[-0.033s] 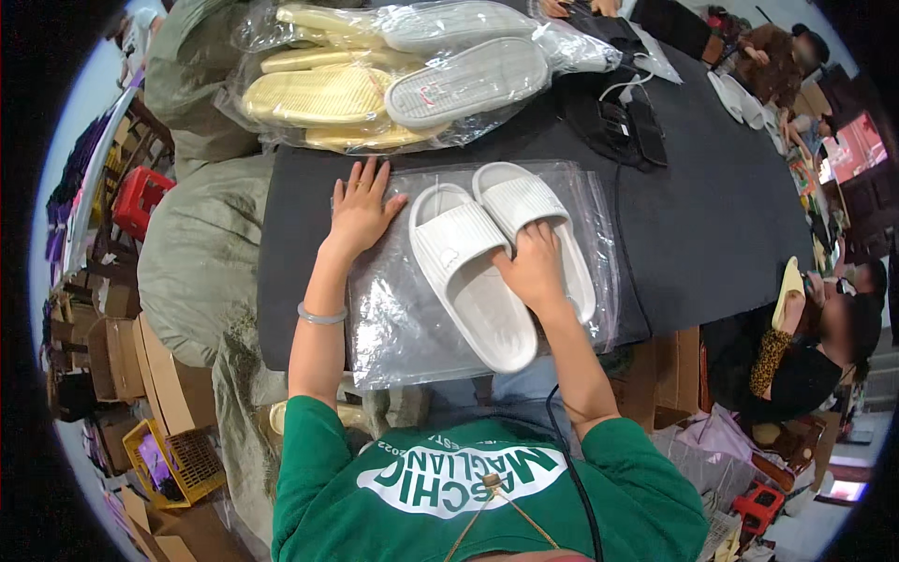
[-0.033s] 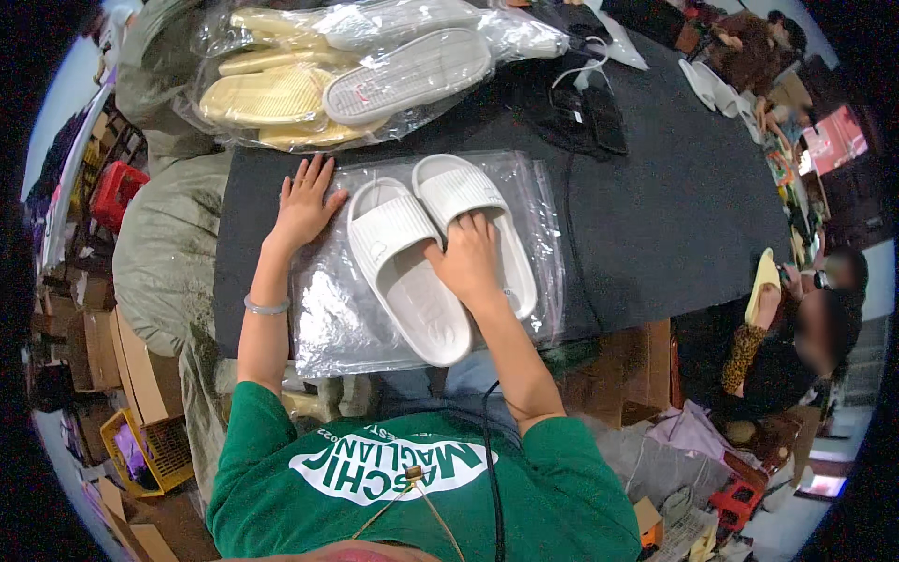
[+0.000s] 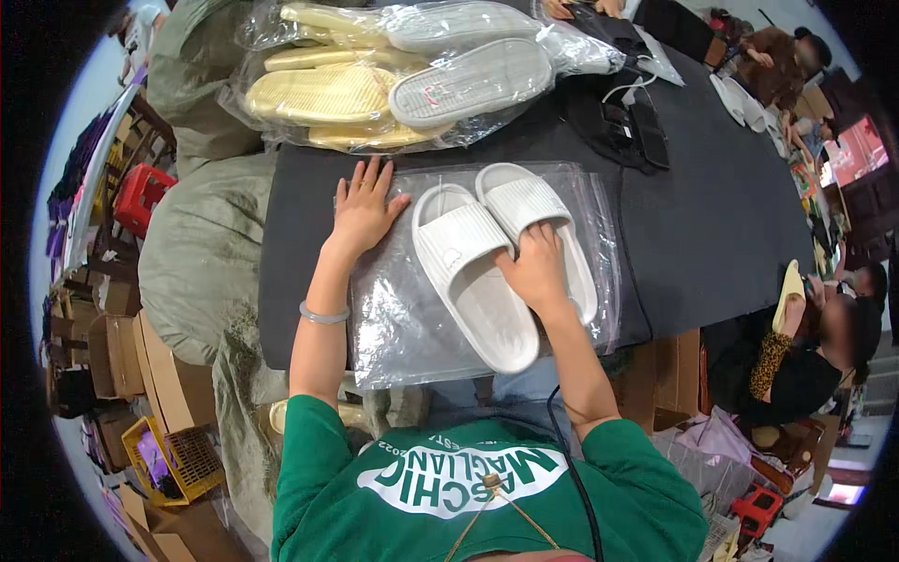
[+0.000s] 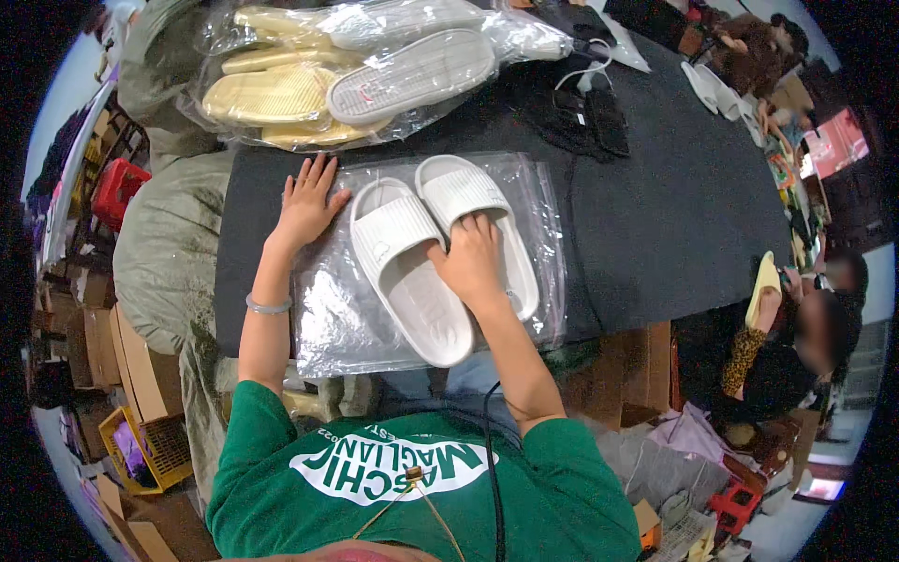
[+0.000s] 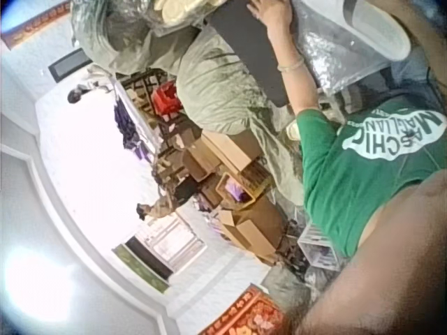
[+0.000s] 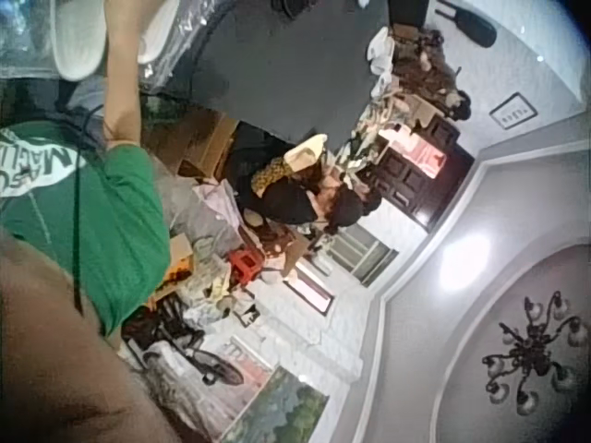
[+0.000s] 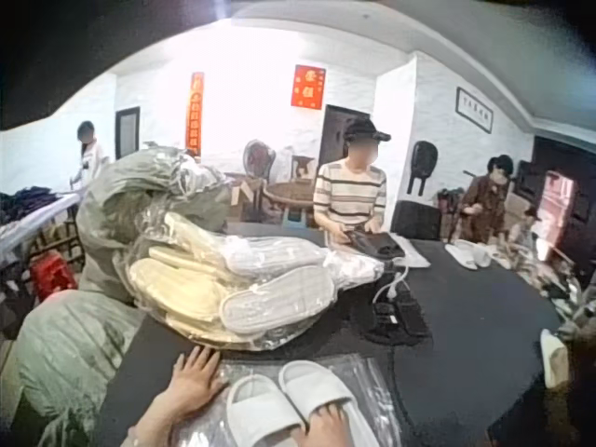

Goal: Sort and pack different colored slippers into plastic bags.

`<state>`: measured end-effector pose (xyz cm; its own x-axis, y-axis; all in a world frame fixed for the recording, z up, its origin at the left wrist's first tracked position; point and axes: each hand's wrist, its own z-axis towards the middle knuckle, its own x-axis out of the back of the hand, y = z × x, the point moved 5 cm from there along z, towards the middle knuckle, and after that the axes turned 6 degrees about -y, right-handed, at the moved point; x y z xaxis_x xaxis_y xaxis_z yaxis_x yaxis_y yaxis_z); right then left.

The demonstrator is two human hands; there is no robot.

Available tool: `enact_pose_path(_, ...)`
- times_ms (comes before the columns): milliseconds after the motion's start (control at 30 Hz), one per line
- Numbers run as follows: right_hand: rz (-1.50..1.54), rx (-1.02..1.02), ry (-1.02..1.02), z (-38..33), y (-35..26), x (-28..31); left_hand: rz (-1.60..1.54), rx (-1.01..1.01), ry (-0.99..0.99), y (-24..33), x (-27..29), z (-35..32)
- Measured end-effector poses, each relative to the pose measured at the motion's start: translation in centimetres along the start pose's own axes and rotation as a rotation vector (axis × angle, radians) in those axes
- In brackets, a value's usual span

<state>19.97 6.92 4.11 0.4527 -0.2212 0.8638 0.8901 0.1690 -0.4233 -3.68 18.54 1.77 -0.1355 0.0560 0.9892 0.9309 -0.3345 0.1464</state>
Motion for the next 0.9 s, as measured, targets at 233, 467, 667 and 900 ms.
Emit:
enact_pose_path(233,-0.031,0.024,-0.029,-0.09,0.02,0.08,-0.010,-0.009,0.000,0.19,0.26,-0.10)
enact_pose_path(467,-0.012,0.022,-0.033,-0.15,-0.16,0.25,-0.034,-0.010,-0.003,0.15,0.41,-0.34)
enact_pose_path(667,-0.036,-0.038,-0.091,-0.16,-0.10,0.11,-0.045,-0.045,0.041,0.36,0.44,-0.38)
enact_pose_path(900,0.014,-0.022,-0.060,-0.05,-0.25,0.36,-0.039,-0.012,-0.011,0.35,0.70,-0.39)
